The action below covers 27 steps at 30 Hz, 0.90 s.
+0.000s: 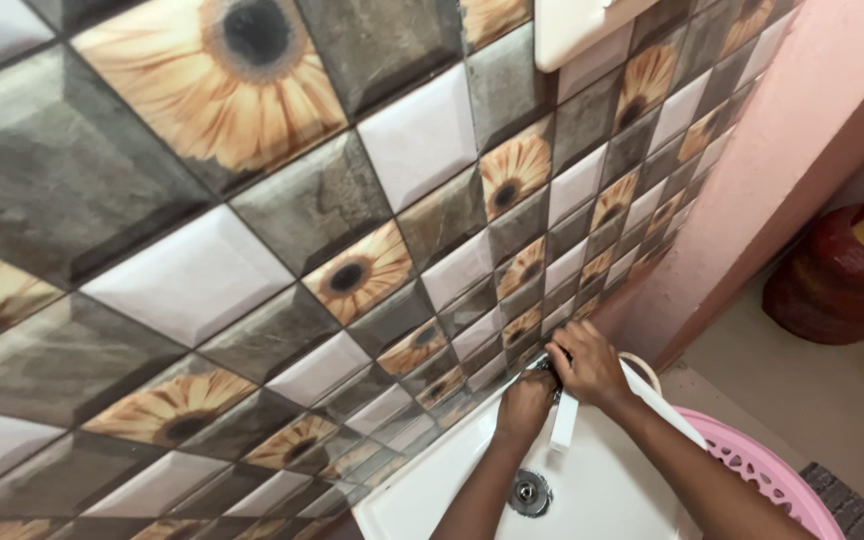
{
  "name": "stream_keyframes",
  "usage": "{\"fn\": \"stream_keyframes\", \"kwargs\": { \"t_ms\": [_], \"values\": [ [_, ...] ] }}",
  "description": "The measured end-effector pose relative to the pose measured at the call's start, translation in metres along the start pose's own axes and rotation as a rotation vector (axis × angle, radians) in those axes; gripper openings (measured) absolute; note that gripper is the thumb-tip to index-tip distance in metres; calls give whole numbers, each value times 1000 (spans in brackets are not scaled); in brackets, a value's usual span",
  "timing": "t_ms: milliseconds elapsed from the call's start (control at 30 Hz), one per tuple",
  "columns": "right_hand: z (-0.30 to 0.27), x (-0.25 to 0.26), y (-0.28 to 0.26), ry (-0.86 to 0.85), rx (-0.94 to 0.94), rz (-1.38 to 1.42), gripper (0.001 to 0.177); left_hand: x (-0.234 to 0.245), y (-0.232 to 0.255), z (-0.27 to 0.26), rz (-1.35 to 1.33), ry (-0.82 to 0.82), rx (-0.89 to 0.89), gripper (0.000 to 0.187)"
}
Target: The person cleans a small corner sink and its faucet. They use a wire wool pad and liquid soap to scrub the surfaces of the ceramic sink and the chrome-colored faucet by hand.
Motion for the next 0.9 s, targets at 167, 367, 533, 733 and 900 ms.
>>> {"fn": "stream_keyframes", "kwargs": {
  "t_ms": [167,367,533,733,900],
  "values": [
    [-1,-2,1,-63,-38,-8,17,5,-5,-27,2,74,-67,23],
    [-5,-9,8,-58,-48,-47,16,40,-37,-139,-17,163,-44,36],
    [-11,-12,7,-41,-37,-81,17,68,-65,-239,45,117,238,34],
    [-17,-9,4,-56,-27,-75,19,82,-52,-312,46,59,382,26],
    [-20,-7,2,-66,-40,-82,20,33,-24,-352,109,-34,270,21]
  ]
}}
Point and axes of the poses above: each hand's wrist, its own z-axis towards the middle knuckle, its own x-axis out of the back of the hand, y = z × x, the point moved 3 cm from there along z, towards the middle knuckle, and after that the axes turned 12 degrees about -y, right-handed, at the moved point
